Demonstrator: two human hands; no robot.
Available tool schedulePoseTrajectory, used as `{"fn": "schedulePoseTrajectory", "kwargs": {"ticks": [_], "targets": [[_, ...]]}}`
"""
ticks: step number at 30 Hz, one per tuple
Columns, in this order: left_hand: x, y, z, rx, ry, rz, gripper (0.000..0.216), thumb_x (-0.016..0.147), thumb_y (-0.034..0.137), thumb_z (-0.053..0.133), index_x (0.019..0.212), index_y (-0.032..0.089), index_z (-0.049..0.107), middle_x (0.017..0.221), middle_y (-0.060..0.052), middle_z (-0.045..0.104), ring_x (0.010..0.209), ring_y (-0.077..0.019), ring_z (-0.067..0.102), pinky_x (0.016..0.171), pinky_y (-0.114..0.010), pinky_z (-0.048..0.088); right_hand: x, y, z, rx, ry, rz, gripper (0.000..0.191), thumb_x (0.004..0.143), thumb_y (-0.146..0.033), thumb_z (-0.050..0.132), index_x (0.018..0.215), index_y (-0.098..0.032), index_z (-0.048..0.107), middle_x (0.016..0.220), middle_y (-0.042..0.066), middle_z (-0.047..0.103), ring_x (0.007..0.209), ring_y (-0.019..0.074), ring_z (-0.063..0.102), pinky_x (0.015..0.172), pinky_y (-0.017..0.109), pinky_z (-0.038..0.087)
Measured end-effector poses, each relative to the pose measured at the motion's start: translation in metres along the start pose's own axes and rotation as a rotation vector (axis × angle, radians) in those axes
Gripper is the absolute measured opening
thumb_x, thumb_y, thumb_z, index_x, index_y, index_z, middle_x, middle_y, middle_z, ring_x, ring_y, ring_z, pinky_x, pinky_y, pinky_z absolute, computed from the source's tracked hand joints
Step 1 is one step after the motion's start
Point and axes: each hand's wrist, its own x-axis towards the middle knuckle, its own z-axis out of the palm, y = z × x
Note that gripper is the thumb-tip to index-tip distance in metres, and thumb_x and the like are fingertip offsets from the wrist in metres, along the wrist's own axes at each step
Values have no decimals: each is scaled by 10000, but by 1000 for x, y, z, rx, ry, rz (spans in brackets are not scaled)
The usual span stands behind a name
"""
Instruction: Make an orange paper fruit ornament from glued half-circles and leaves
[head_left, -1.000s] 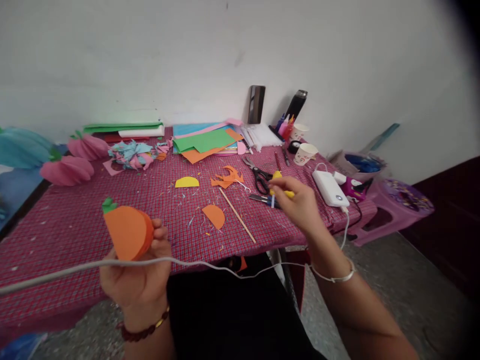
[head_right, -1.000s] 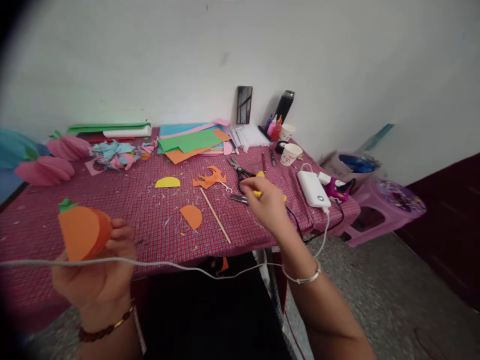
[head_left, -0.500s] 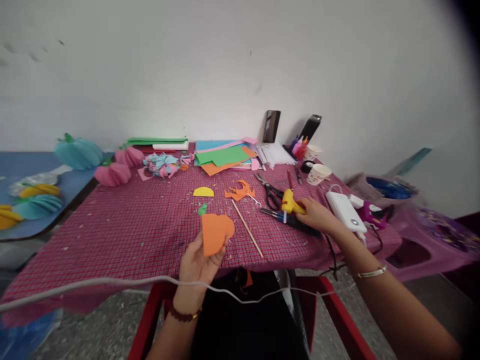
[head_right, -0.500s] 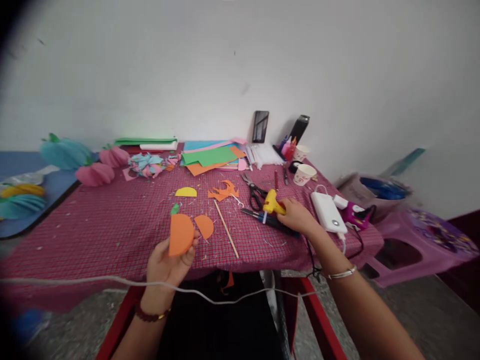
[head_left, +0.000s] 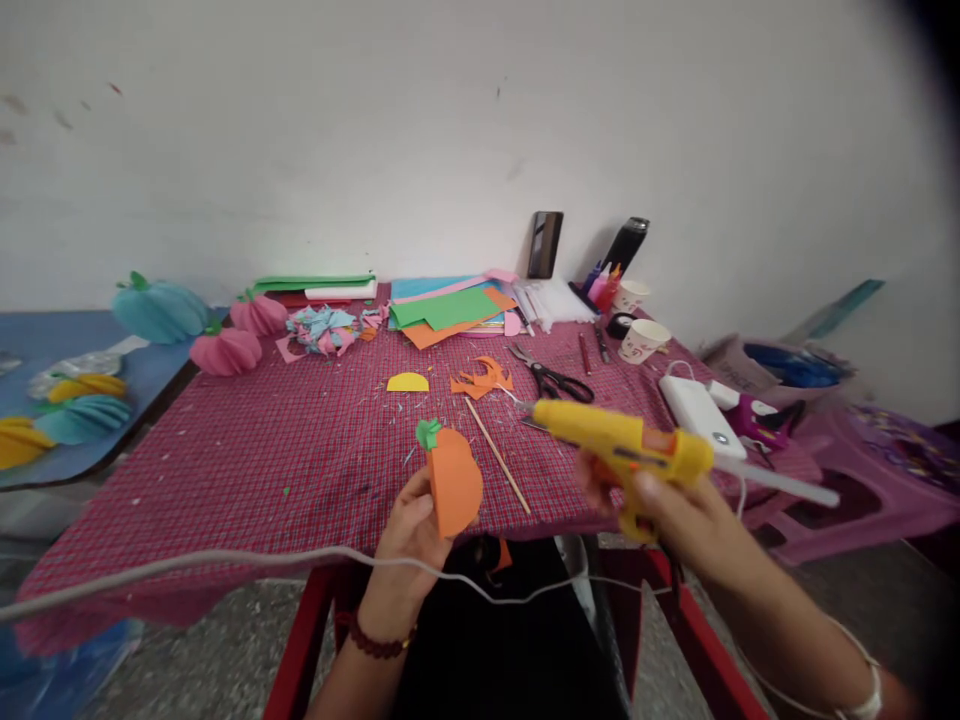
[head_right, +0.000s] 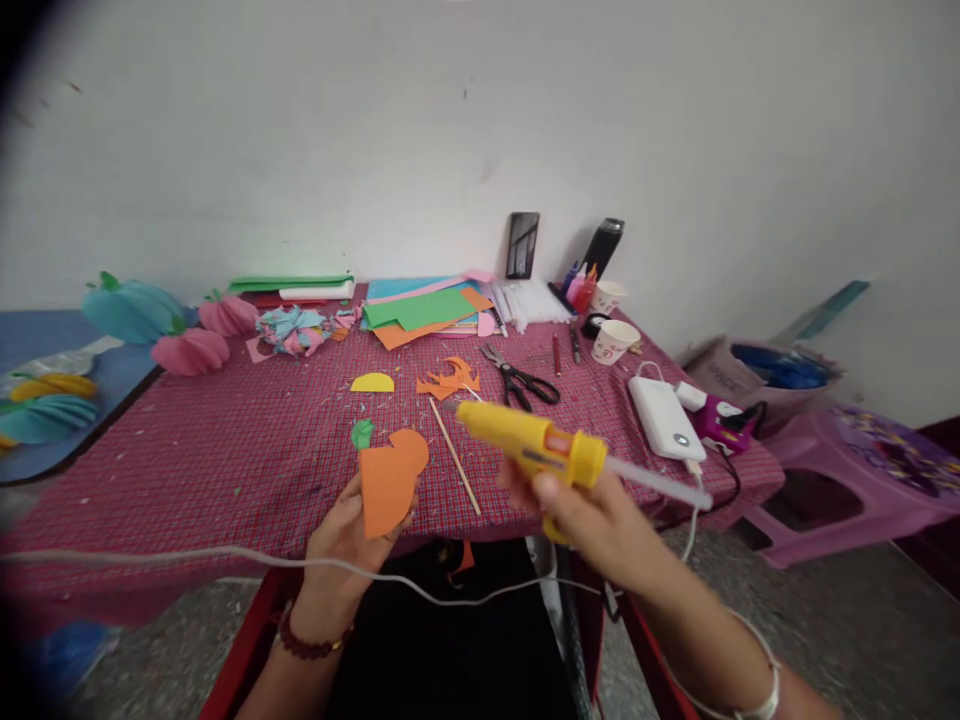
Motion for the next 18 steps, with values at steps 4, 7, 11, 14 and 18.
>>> {"fn": "schedulePoseTrajectory", "kwargs": {"ticks": [4, 7, 11, 14, 18], "targets": [[-4, -1, 3, 12, -9, -1, 327, 626, 265, 840, 937, 192, 770, 877, -37, 781, 752, -182, 717, 669, -245, 590, -13, -21, 30, -65, -186, -105, 288, 944, -460, 504, 1025, -246, 678, 832, 75, 686, 677, 196, 631, 551, 283, 503], [-4, -2, 1, 13, -7, 4, 339, 616, 262, 846, 942, 205, 771, 874, -14, 780, 731, -157, 710, 673, -225, 584, -10, -27, 35, -114, -246, -161, 380, 955, -521, 457, 985, -199, 656, 883, 94, 648, 750, 197, 613, 596, 288, 504], [-4, -3, 1, 29, -3, 15, 365, 597, 274, 854, 945, 204, 771, 863, -22, 776, 751, -167, 707, 681, -233, 577, -3, -31, 38, -115, -317, -177, 493, 964, -595, 367, 895, -166, 599, 835, 61, 577, 716, 159, 559, 628, 281, 464], [-4, -3, 3, 30, -12, 6, 357, 593, 275, 858, 933, 207, 774, 850, -15, 775, 741, -156, 706, 690, -216, 569, -1, -30, 41, -125, -314, -167, 519, 957, -621, 352, 886, -161, 582, 829, 55, 561, 710, 155, 545, 622, 282, 445], [-4, -3, 4, 26, -38, -6, 337, 599, 283, 860, 918, 211, 780, 833, -2, 775, 739, -145, 710, 705, -194, 566, 1, -29, 43, -145, -305, -185, 511, 964, -610, 346, 894, -159, 576, 854, 67, 567, 733, 165, 553, 639, 297, 456]]}}
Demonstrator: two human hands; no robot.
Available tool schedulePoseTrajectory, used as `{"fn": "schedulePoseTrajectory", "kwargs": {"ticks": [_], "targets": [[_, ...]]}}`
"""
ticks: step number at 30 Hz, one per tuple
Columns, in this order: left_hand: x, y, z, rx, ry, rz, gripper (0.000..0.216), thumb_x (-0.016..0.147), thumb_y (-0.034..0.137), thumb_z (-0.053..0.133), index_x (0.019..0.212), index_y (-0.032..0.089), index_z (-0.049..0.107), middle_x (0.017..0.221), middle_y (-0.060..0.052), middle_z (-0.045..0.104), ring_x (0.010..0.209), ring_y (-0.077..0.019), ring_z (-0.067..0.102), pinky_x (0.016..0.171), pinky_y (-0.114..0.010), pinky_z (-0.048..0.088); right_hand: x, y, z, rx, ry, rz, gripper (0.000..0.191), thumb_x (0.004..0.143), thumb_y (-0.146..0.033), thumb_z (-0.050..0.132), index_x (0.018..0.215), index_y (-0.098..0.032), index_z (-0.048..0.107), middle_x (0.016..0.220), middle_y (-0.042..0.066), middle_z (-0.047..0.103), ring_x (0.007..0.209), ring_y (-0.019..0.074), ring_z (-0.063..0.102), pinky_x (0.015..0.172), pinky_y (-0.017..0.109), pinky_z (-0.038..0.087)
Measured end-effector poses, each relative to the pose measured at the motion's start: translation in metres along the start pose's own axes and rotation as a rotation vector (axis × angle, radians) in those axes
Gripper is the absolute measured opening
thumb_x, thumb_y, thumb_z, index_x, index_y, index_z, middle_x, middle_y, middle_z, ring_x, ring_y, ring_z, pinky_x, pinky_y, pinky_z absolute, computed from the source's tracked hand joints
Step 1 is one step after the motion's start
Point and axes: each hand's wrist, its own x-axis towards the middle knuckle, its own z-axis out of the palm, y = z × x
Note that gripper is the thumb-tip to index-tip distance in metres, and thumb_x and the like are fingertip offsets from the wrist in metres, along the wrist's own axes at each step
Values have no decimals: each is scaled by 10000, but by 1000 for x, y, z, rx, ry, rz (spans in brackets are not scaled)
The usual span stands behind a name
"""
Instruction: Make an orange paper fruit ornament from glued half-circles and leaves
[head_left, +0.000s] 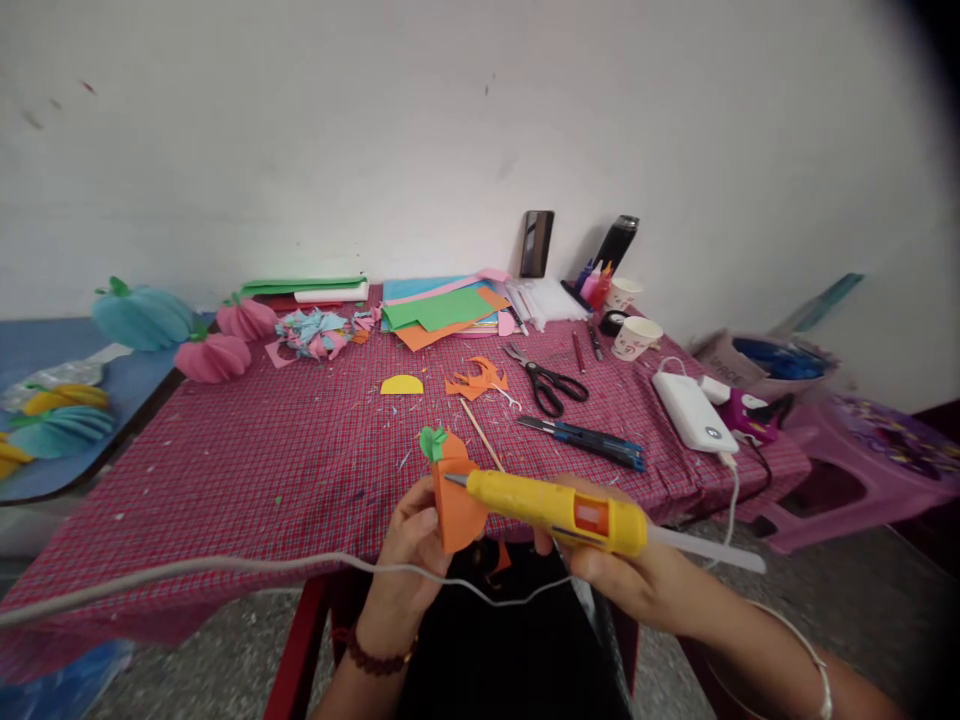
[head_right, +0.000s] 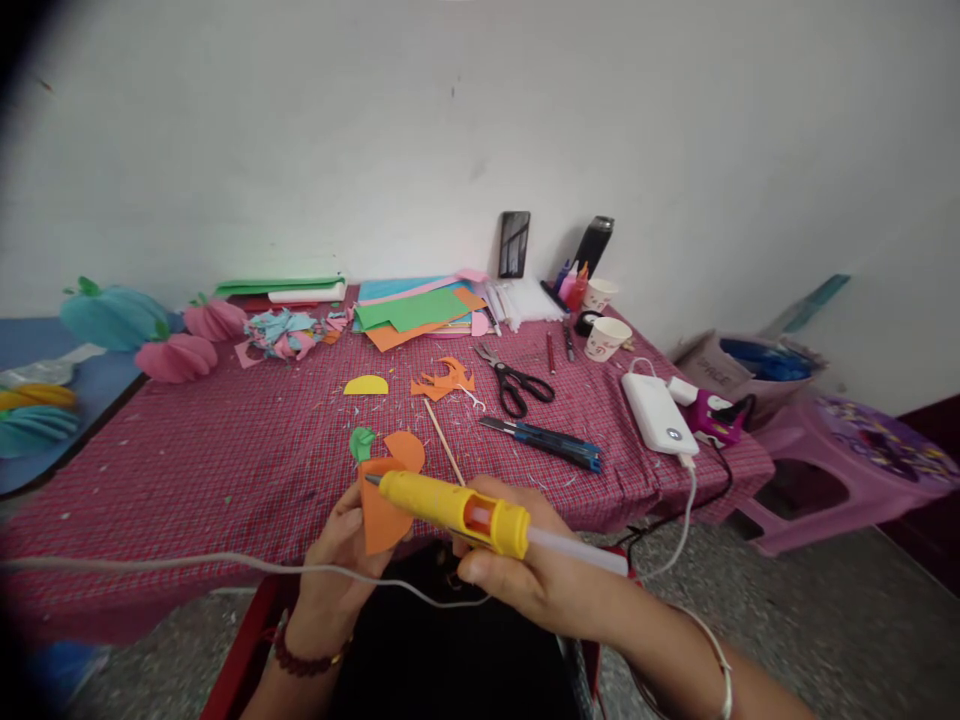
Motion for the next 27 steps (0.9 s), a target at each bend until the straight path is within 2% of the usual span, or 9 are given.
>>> {"fn": "schedulePoseTrajectory", "kwargs": {"ticks": [14, 19, 27], "targets": [[-1, 3, 2, -24, 9, 4, 356, 611, 255, 850, 954, 199, 774, 847, -14, 783, 709, -154, 714, 646, -212, 596, -3, 7, 0, 53, 5, 20, 496, 953, -621, 364, 860, -167, 541, 815, 44, 525, 698, 154, 517, 619, 296, 429], [-2, 8, 4, -44, 16, 2, 369, 585, 277, 870, 937, 212, 778, 832, -16, 785, 692, -187, 725, 585, -253, 621, -4, 4, -1, 51, 8, 1, 482, 965, -608, 344, 848, -177, 525, 807, 35, 522, 703, 150, 519, 634, 291, 429], [-3, 8, 1, -91, 44, 24, 337, 595, 261, 870, 915, 208, 777, 820, -21, 789, 679, -175, 734, 657, -251, 630, -7, 2, -2, 17, 16, -5, 485, 966, -604, 350, 856, -173, 542, 805, 40, 539, 687, 146, 523, 597, 278, 421]]}}
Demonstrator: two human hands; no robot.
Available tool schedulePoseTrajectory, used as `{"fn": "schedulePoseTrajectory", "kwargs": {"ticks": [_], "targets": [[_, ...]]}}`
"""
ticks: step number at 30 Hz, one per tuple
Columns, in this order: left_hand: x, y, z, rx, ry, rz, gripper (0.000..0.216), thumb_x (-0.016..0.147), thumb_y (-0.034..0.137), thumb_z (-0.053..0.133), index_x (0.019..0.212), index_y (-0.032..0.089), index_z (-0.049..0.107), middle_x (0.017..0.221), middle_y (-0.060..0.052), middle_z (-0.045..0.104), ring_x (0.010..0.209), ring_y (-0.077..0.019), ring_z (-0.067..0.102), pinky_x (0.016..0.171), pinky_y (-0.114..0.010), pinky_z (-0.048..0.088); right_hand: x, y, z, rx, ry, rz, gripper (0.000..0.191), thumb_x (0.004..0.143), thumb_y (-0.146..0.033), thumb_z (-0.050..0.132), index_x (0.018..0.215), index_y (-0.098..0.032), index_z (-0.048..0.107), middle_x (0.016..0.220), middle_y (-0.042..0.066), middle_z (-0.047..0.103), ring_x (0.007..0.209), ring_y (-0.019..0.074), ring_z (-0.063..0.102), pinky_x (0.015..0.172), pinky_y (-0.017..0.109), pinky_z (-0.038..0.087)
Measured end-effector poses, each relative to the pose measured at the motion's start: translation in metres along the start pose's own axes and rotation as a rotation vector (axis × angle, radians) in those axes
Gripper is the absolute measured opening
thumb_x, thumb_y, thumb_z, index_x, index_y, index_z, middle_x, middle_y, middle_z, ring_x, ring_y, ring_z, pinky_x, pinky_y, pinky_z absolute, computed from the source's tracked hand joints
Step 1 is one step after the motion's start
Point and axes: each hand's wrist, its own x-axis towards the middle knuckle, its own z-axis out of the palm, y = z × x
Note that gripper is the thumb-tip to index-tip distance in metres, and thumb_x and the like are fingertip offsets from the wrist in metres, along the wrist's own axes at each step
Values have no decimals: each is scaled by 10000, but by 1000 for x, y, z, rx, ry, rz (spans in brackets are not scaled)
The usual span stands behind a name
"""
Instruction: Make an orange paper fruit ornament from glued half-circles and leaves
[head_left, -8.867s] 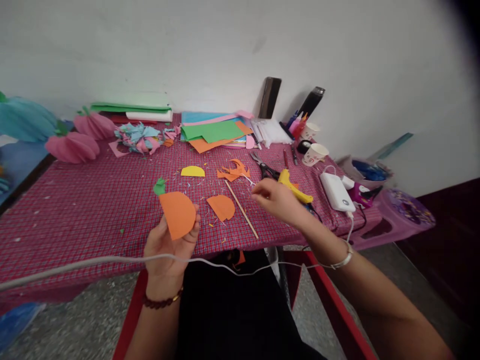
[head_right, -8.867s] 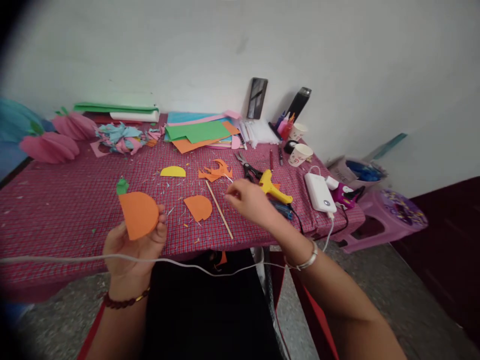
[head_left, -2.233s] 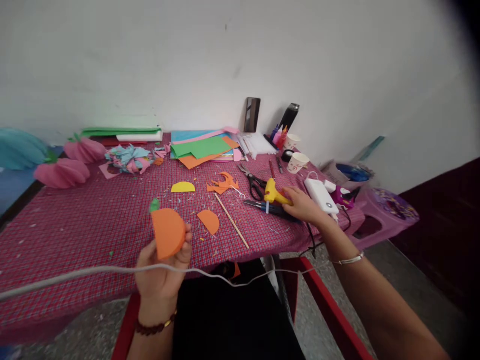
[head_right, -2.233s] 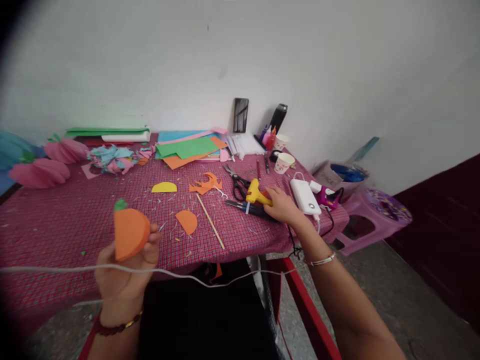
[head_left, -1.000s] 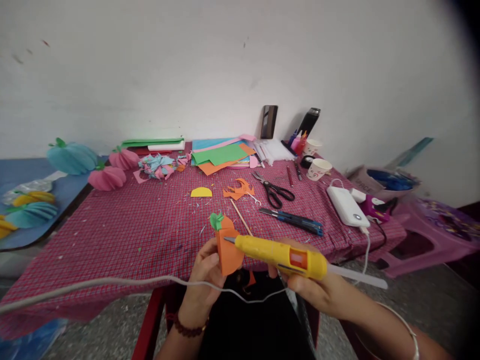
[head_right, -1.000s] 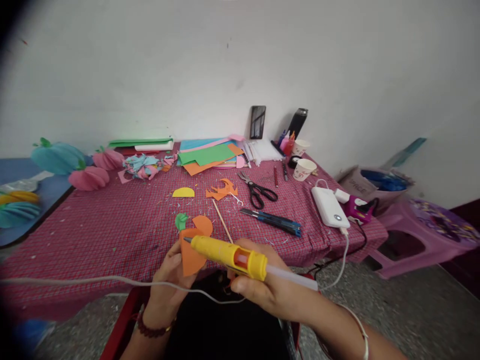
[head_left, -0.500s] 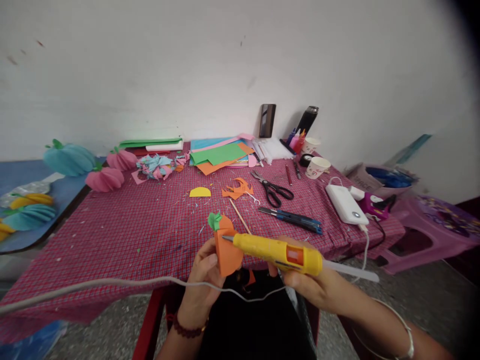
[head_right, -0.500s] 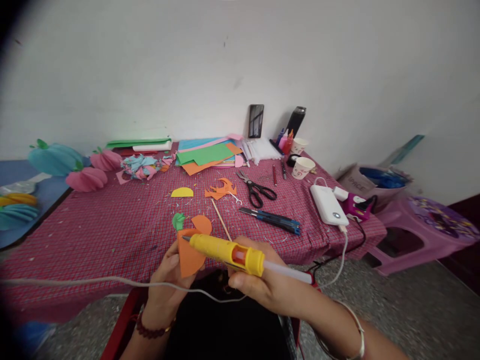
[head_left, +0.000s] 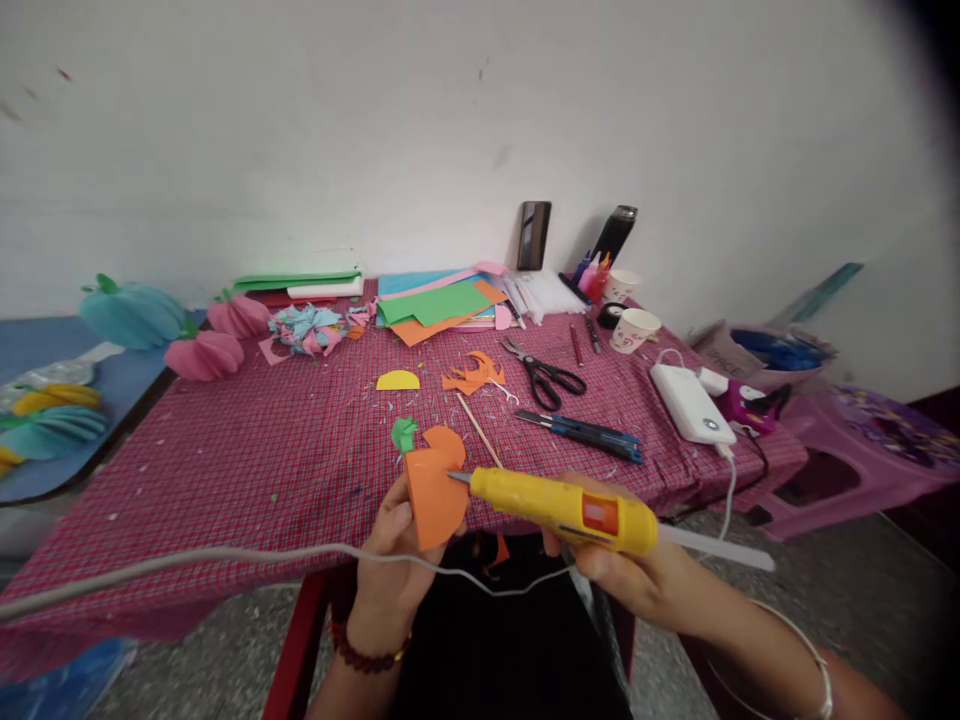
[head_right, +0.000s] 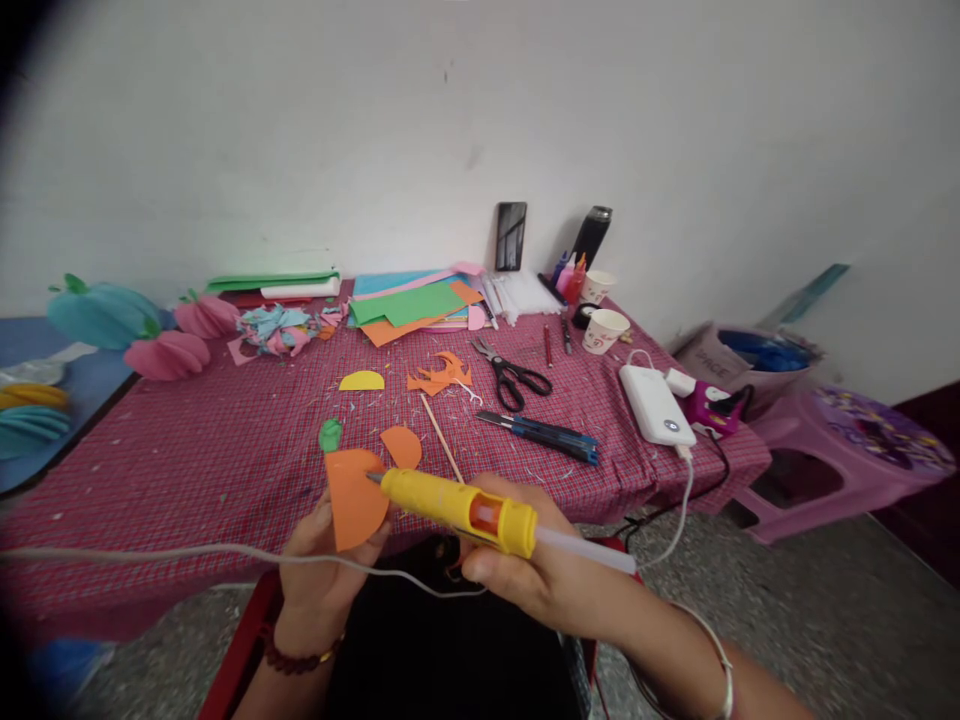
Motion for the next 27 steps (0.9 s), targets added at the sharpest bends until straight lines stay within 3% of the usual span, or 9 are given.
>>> {"fn": "schedulePoseTrajectory", "kwargs": {"ticks": [14, 19, 27], "targets": [[-2, 4, -1, -2, -22, 24, 275, 648, 270, 823, 915, 224, 773, 852, -32, 790, 727, -205, 746, 645, -244, 623, 0, -2, 2, 50, -5, 31, 477, 953, -609, 383, 859, -173, 551, 787, 31, 542, 661, 140, 515, 576, 266, 418], [0, 3, -5, -15, 10, 45, 284, 660, 264, 811, 935, 212, 760, 927, -51, 787, 821, -220, 740, 715, -284, 625, -5, -1, 3, 76, -29, 56, 479, 928, -634, 422, 877, -176, 553, 766, 28, 551, 646, 142, 512, 558, 266, 409], [1, 1, -6, -28, 55, 58, 293, 638, 268, 816, 912, 181, 757, 887, -72, 783, 802, -227, 740, 739, -287, 613, -10, -2, 7, 23, -61, 84, 492, 911, -660, 425, 899, -182, 545, 746, 31, 578, 626, 149, 526, 547, 270, 407]]}}
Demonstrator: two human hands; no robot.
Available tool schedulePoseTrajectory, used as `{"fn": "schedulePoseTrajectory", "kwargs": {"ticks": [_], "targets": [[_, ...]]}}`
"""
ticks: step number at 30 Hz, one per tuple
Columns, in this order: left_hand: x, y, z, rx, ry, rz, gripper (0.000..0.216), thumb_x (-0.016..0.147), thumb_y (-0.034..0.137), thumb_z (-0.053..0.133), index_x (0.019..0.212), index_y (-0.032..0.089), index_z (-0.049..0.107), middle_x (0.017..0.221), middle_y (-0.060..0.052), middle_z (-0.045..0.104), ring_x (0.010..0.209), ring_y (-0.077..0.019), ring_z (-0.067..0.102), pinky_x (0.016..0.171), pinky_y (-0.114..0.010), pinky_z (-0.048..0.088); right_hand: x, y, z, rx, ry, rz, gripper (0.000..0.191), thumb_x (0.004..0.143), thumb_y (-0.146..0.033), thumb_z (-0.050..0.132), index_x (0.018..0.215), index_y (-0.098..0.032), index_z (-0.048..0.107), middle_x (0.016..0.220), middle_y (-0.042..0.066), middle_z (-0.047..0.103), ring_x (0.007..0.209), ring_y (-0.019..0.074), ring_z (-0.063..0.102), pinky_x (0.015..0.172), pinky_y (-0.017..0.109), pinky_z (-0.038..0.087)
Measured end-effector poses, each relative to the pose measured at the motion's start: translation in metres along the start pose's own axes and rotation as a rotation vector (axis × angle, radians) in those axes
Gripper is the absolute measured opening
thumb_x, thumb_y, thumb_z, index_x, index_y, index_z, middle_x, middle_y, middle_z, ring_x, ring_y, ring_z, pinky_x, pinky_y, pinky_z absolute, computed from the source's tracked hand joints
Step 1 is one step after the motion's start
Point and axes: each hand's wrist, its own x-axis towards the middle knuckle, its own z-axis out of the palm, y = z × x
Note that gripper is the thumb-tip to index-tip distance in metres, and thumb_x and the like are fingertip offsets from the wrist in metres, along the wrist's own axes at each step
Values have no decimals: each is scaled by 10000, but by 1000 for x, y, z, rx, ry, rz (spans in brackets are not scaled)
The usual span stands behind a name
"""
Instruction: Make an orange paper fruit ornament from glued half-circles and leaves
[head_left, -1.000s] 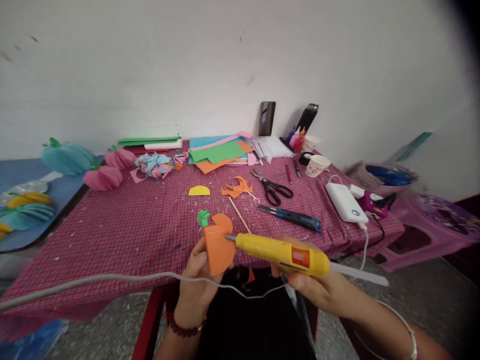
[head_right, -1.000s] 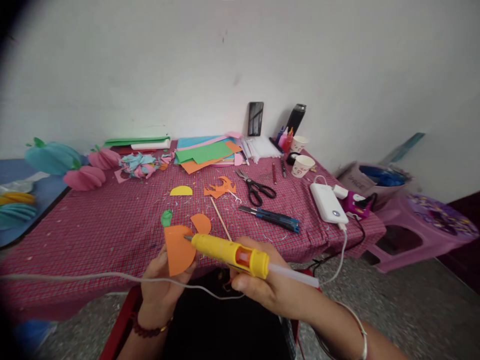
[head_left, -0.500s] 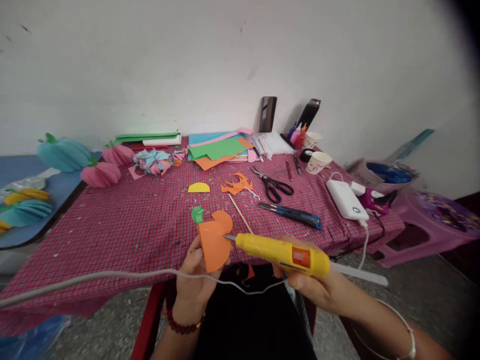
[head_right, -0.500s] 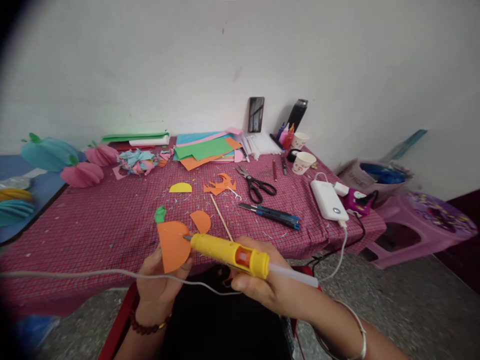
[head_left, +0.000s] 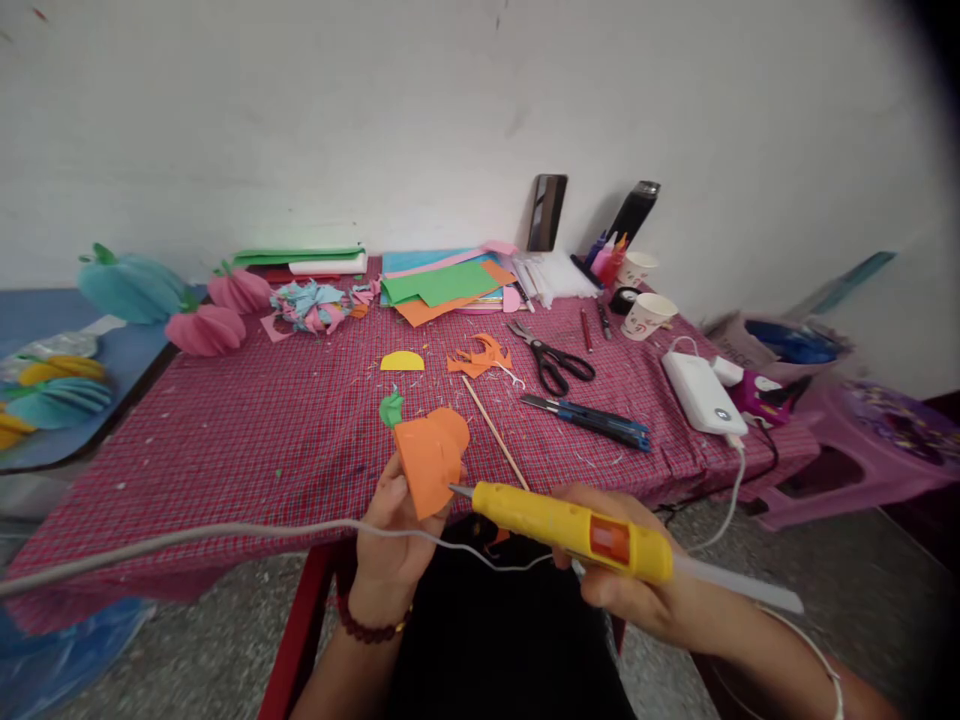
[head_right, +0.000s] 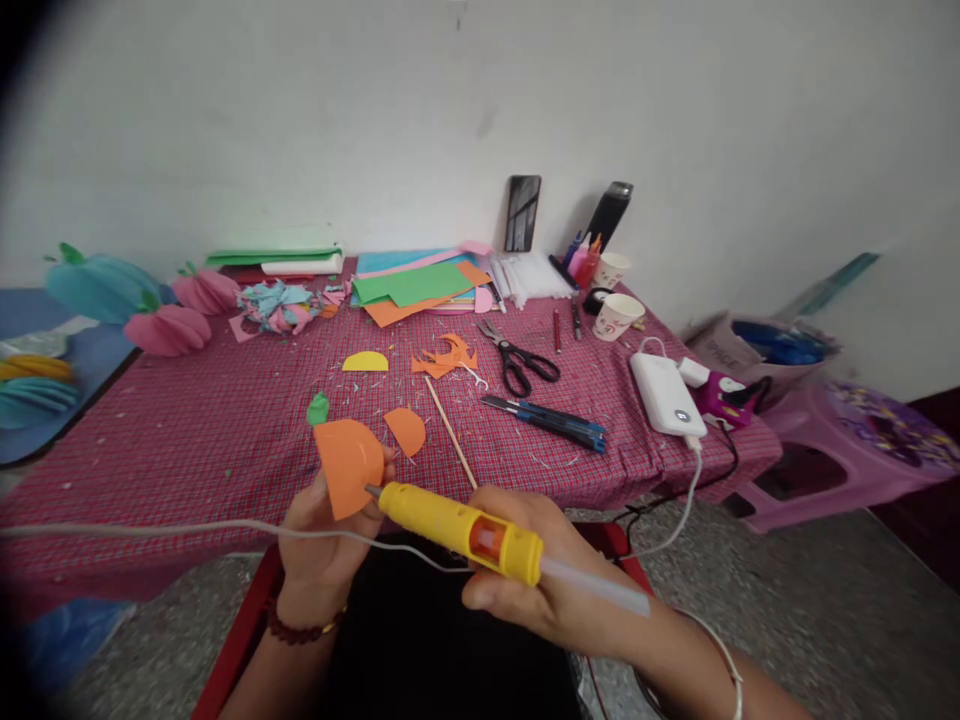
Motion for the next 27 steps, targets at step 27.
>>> {"fn": "schedulePoseTrajectory", "kwargs": {"ticks": [27], "targets": [[-2, -3, 6, 112, -25, 7, 304, 618, 310, 854, 888, 219, 749, 831, -5, 770, 742, -172, 715, 668, -248, 588, 7, 2, 9, 16, -17, 16, 520, 895, -688, 427, 868, -180, 535, 733, 22, 564, 602, 133, 497, 520, 264, 371]]}}
